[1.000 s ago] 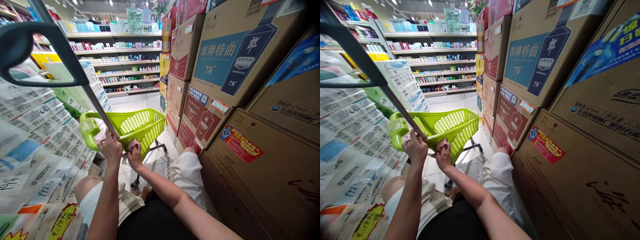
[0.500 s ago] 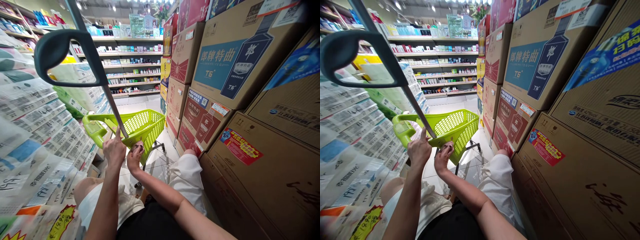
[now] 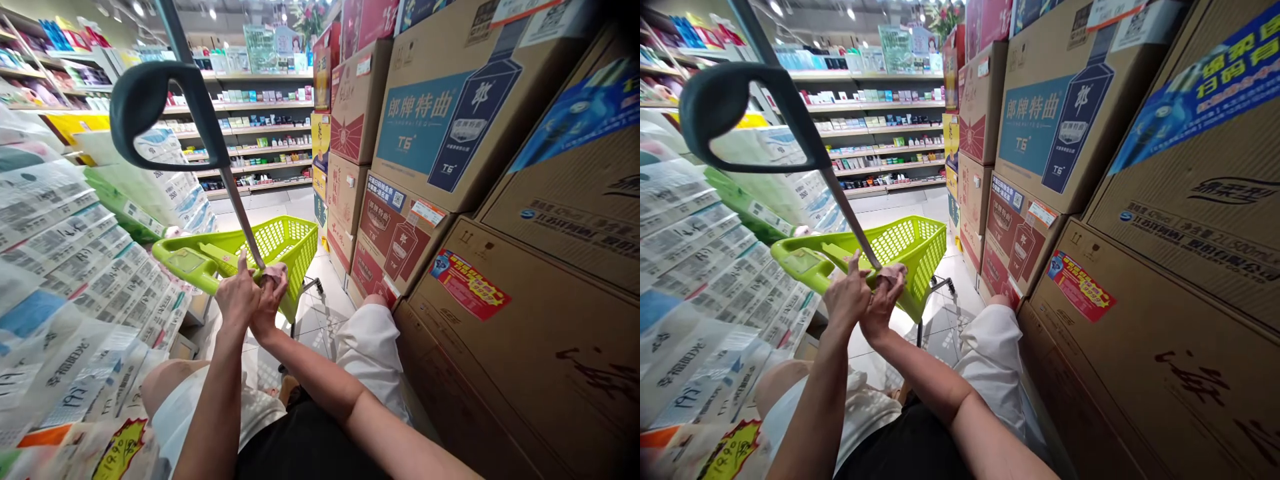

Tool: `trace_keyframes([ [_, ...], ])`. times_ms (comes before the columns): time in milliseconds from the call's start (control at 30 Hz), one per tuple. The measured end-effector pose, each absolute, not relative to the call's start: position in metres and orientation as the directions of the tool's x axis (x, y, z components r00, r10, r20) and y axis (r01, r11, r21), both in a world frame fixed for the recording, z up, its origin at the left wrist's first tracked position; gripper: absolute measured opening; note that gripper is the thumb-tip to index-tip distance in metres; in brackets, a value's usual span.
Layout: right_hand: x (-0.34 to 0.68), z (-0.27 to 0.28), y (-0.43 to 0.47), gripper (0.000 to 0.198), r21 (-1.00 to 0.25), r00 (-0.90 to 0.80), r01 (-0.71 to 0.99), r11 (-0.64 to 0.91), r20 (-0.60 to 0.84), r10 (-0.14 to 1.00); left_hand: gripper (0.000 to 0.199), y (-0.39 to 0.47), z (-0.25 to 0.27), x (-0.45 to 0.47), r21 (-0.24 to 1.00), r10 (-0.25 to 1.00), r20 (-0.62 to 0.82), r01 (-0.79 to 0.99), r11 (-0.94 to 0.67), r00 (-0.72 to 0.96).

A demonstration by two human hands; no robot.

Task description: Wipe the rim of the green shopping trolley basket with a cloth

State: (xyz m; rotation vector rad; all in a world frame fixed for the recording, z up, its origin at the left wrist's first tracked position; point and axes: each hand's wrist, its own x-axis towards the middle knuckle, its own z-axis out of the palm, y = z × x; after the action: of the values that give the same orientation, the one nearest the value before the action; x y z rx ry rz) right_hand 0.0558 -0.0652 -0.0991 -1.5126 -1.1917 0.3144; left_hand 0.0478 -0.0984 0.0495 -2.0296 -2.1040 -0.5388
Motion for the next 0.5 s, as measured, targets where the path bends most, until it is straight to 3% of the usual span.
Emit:
trace_keyframes([
  [100,0.058,-0.109,-0.063,0.052,-0.869,0.469,0.459,0.184,0.412,0.781,0.064,-0.098,0.051,0.05,0.15,0.937,0.341,0.988,0.025,-0.075],
  [267,0.06,-0.131,-0.056,0.051,-0.966,0.593,0.258,0.001,0.159,0.789,0.064,-0.099,0.05,0.054,0.196,0.931,0.354,0.98,0.017,-0.087],
  [367,0.055,-0.12,-0.049,0.044,-0.937,0.532,0.348,0.04,0.232,0.814,0.063,-0.098,0.046,0.056,0.2,0.913,0.397,0.98,0.016,-0.096],
  [500,0.056,-0.125,-0.05,0.051,-0.857,0.486,0.511,0.064,0.35,0.801,0.061,-0.096,0.042,0.06,0.197,0.915,0.394,0.98,0.003,-0.082],
])
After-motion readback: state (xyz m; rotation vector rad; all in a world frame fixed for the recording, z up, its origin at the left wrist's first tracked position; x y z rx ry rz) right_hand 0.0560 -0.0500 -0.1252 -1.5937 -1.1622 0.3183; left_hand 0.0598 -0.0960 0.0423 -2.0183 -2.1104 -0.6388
